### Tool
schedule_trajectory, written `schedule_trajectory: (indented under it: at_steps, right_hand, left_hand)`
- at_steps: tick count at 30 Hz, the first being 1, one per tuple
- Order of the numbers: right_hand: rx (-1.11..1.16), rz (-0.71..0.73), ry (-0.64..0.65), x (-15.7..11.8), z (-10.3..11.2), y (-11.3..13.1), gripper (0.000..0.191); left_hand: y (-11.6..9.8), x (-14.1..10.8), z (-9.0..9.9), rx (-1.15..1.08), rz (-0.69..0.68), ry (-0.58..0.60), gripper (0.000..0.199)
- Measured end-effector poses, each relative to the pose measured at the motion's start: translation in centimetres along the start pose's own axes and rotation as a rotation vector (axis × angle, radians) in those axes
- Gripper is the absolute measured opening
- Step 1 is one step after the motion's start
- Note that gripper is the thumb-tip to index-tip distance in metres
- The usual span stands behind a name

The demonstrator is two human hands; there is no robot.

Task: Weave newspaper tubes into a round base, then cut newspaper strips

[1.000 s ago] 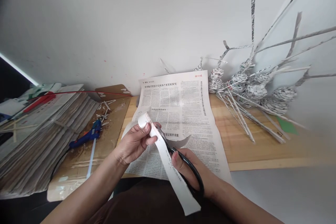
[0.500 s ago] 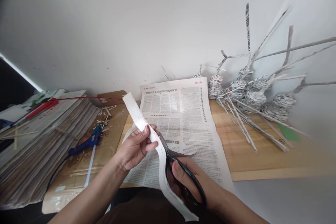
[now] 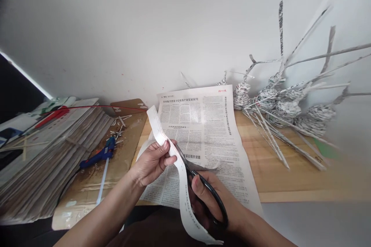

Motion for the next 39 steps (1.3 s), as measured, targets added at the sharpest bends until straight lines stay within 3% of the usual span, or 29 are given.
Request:
schedule_trajectory:
  at_steps: [7, 15, 22, 33, 39]
  right_hand:
    - [0.088, -0.117, 0.019, -0.1, 0.3, -1.7, 0.058]
    - [0.036, 0.026, 0.078, 0.5, -0.2, -1.5, 0.059]
    - [-0.027, 0.043, 0.048, 0.4, -0.2, -0.4, 0.062]
    - [0.035, -0.118, -0.045, 0.0, -0.2, -1.5, 0.061]
    - [0.03, -0.086, 0.037, 0.1, -0.2, -1.5, 0.06]
  left_hand:
    - [-0.5, -0.1, 0.3, -0.016, -0.007, 0.011, 0.028]
    - [0.5, -0.4, -0.5, 0.061, 0.027, 0.046, 0.028]
    - [0.5, -0.1, 0.1, -0.014, -0.011, 0.008, 0.024]
    - [0.0, 0.1, 0.4, 0.003, 0.011, -0.028, 0.026]
    - [0.3, 0.1, 0.3, 0.052, 0.01, -0.033, 0.027]
Point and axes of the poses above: each hand's wrist, its own x-axis towards the middle knuckle, its own z-axis out of the back of the hand, y = z × x, the point moved 6 cm from there along x, towards the middle knuckle, and after that the axes turned 7 degrees about -y, right-handed, at the moved point
